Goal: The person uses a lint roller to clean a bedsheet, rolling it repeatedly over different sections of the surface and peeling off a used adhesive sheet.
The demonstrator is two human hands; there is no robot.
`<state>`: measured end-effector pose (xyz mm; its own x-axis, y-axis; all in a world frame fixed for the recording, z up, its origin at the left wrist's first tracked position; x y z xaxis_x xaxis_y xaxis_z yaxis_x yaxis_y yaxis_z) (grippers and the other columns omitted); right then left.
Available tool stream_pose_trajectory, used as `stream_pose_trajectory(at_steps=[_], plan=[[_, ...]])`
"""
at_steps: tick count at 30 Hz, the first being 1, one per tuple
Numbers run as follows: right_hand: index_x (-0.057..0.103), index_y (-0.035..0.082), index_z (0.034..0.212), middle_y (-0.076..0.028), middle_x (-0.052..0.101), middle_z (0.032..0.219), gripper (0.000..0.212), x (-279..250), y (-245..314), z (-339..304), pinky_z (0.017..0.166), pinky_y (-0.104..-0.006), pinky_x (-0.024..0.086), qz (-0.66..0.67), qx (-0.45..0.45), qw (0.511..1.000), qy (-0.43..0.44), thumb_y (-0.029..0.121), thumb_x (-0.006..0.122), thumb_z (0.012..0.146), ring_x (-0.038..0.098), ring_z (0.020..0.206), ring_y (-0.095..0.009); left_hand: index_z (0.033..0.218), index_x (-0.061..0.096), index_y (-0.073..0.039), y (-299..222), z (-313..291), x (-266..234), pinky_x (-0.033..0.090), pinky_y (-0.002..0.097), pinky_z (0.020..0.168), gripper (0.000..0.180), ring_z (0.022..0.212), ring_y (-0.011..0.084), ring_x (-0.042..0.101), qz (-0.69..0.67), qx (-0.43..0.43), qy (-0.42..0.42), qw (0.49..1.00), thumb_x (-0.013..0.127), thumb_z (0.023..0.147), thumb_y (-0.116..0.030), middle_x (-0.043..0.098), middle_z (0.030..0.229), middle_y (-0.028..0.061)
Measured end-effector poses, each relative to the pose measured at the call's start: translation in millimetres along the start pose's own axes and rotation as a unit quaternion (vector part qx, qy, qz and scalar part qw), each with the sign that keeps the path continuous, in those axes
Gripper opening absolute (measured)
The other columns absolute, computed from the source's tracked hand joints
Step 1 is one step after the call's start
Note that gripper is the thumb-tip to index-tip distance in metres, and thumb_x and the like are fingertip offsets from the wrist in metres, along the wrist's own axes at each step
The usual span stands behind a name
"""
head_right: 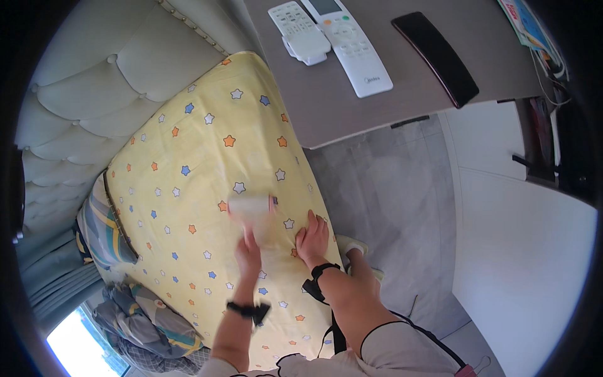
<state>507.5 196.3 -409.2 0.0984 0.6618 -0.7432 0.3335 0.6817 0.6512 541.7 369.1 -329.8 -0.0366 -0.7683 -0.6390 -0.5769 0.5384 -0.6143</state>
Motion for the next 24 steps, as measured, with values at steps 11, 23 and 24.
stream_pose_trajectory(at_steps=[11,23,24], plan=[[0.036,0.005,0.131,-0.021,0.047,0.115,0.055,2,1,-6,0.093,-0.0471,0.037,0.026,-0.025,0.999,-0.012,0.014,0.052,0.079,0.046,0.106,-0.039,0.091,0.060,0.006,-69,78,49,0.044,0.0420,0.062,0.061,0.065,0.0342,0.057,0.037,0.097,-0.052,0.993,0.037,0.095,-0.051,0.058,0.068,0.0207],[0.046,0.003,0.126,-0.018,0.048,0.117,0.040,-90,8,-91,0.093,-0.0399,0.039,0.271,-0.103,0.954,0.082,0.018,0.053,0.089,0.048,0.109,-0.030,0.084,0.047,-0.009,48,-162,64,0.032,0.0208,0.046,0.035,0.052,0.0060,0.039,-0.312,-0.041,0.013,0.949,0.034,0.100,-0.037,0.046,0.065,-0.0022],[0.047,0.003,0.125,-0.018,0.048,0.117,0.038,-102,12,-112,0.091,-0.0382,0.040,0.354,-0.047,0.923,0.140,0.018,0.053,0.090,0.049,0.109,-0.028,0.084,0.047,-0.009,45,-165,76,0.033,0.0204,0.047,0.034,0.053,0.0062,0.040,-0.312,-0.028,0.019,0.949,0.034,0.100,-0.036,0.046,0.066,-0.0022]])
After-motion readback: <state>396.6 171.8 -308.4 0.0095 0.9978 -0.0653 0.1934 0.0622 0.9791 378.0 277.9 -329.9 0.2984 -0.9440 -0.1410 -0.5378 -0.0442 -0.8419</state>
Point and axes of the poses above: each hand's wrist, its own z-axis towards the middle knuckle, its own x-axis out of the palm, y = z × x, the point moved 3 cm from there along z, towards the middle knuckle
